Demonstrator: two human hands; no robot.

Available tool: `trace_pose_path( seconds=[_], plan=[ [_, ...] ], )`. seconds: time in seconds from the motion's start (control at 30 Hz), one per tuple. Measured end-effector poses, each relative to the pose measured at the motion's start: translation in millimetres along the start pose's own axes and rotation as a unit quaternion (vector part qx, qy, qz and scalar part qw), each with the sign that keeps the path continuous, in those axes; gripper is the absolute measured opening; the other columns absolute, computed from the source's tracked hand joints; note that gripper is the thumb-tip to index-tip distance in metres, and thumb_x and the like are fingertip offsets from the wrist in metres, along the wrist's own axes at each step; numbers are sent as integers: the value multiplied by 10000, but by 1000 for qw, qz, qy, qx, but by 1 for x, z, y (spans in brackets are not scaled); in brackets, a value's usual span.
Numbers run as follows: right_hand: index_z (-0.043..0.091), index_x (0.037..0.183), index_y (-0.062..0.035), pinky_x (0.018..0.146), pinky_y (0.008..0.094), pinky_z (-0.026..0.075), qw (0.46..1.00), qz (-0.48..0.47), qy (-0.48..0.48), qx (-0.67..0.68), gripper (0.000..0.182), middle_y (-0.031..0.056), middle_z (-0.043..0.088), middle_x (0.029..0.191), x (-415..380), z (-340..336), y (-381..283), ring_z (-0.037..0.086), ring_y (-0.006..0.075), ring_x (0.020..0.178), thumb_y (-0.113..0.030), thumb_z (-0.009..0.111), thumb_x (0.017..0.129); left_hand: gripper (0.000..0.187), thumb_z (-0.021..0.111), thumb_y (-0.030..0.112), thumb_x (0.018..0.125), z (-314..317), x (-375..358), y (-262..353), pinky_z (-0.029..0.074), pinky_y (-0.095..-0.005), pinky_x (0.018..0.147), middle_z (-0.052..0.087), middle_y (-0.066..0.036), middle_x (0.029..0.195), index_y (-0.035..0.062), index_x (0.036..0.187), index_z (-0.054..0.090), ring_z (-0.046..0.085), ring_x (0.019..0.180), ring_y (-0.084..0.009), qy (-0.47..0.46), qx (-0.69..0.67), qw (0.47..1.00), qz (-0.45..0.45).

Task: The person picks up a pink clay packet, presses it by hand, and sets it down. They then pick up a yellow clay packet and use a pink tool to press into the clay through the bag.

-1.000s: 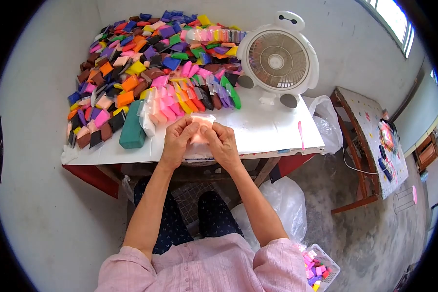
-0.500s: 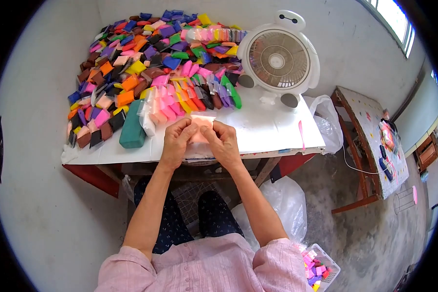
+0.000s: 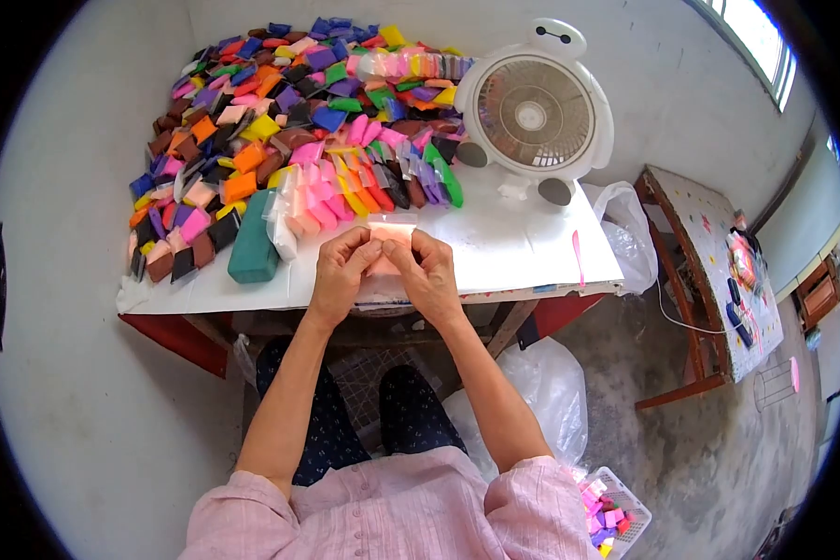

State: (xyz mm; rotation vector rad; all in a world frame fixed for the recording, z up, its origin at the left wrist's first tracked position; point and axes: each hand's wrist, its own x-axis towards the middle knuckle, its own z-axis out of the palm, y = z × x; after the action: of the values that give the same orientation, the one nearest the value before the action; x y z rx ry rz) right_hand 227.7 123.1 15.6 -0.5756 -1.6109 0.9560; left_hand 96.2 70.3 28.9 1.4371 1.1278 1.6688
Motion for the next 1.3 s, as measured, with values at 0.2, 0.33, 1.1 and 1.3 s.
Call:
trace_pose_path(
  seconds=[0.2, 0.33, 1.1, 1.3],
  plan=[
    [585, 803, 45, 527, 261, 362, 1000, 4, -8, 9, 206, -17, 484, 635, -1, -2, 0, 406, 58, 623, -130, 622, 905, 164, 591, 131, 925, -1, 0, -2, 354, -215, 568, 516, 50, 725, 5, 821, 609, 422, 659, -36, 0, -9, 1000, -8],
    [608, 867, 52, 568, 250, 392, 999, 27, -13, 25, 202, 5, 539, 677, -1, -1, -3, 442, 66, 655, -146, 603, 911, 154, 583, 134, 935, 2, -1, 2, 305, -194, 542, 452, 78, 704, 57, 802, 586, 376, 629, -12, 13, -11, 1000, -2],
    [622, 894, 27, 560, 232, 388, 992, 114, -36, 41, 253, -11, 561, 730, 8, -4, -12, 475, 62, 662, -222, 660, 888, 173, 598, 149, 954, -1, 2, -2, 450, -217, 698, 611, 10, 866, -6, 1014, 645, 528, 784, -53, 16, -40, 999, -21],
    [594, 886, 22, 559, 216, 393, 993, 112, 0, 23, 222, -4, 567, 739, 9, -1, -1, 487, 53, 664, -182, 679, 874, 151, 605, 142, 951, -3, 1, -6, 433, -208, 676, 604, 28, 830, 3, 976, 661, 510, 754, -44, 6, -17, 1000, -3]
  ],
)
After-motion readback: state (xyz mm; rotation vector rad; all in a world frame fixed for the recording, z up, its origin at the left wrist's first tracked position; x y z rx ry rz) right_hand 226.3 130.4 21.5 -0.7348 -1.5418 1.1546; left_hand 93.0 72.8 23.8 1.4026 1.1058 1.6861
